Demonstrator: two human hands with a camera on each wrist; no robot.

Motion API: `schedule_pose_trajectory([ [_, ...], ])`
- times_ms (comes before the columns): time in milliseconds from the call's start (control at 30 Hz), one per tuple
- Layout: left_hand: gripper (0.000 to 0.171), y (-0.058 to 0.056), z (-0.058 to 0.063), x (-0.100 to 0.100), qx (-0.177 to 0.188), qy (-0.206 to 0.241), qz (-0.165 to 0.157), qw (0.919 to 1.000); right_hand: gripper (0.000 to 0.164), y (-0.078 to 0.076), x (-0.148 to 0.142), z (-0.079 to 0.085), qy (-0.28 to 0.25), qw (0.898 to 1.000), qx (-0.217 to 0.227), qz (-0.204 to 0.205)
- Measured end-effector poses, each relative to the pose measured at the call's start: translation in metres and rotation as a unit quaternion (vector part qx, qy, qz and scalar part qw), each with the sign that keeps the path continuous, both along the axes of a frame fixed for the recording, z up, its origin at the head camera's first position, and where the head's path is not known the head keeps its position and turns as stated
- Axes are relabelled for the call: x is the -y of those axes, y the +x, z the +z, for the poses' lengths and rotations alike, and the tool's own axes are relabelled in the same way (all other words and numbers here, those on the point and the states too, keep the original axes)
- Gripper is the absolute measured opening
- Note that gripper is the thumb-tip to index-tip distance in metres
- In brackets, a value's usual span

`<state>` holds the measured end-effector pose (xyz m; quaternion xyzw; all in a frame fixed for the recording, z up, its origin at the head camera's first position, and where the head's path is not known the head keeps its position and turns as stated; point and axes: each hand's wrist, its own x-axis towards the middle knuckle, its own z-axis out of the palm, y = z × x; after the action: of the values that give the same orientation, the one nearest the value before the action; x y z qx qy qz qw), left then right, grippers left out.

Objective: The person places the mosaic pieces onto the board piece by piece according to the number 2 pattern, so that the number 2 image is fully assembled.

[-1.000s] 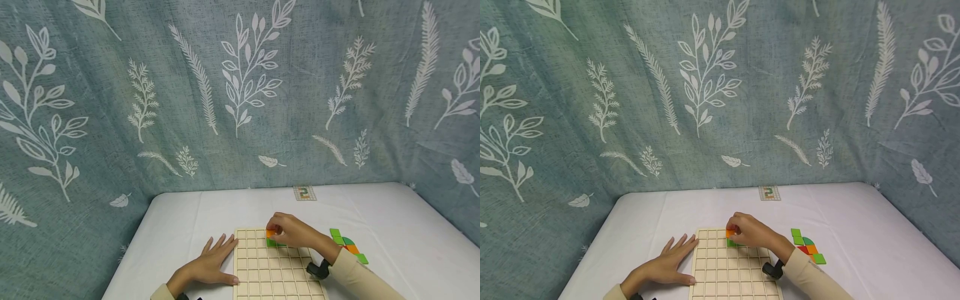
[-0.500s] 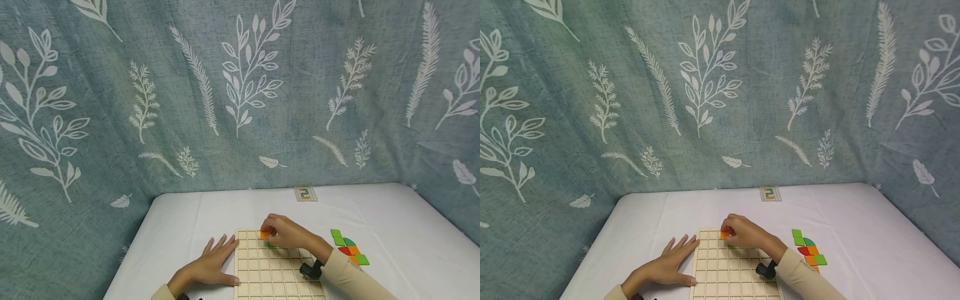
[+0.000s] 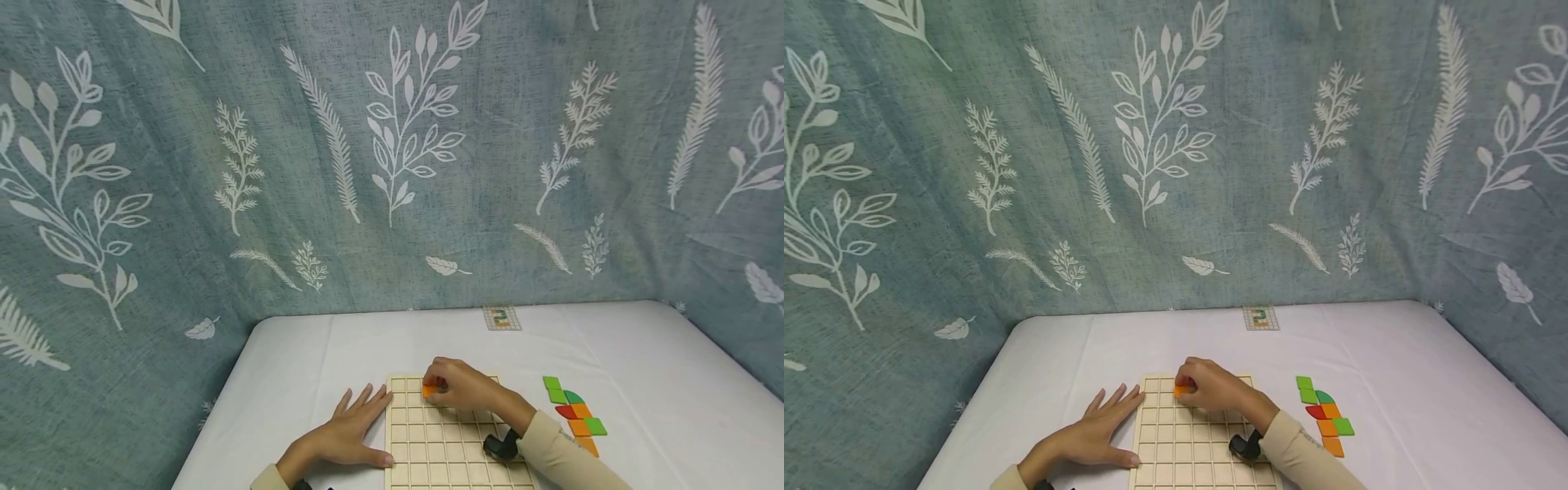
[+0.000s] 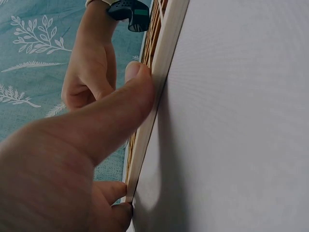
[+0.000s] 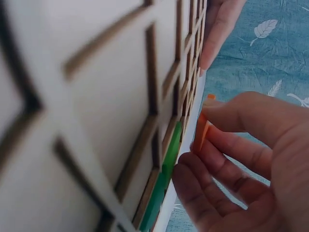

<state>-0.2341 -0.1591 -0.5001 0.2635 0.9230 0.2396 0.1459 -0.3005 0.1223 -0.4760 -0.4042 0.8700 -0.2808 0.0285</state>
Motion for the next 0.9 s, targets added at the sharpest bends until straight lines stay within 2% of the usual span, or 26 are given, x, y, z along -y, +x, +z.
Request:
schedule_pose_trajectory([
  [600, 0.109, -0.0014, -0.0043, 0.0024, 0.003, -0.008, -0.004, 1.0000, 0.012, 0.0022, 0.0010, -0.0063, 0.029, 1.000, 0.007, 0.001],
  [900, 0.109, -0.0005, 0.0016, 0.0021, -0.005, -0.008, -0.006, 0.9999, 0.013, 0.0014, 0.0023, -0.0005, 0.036, 0.999, 0.000, 0.005],
])
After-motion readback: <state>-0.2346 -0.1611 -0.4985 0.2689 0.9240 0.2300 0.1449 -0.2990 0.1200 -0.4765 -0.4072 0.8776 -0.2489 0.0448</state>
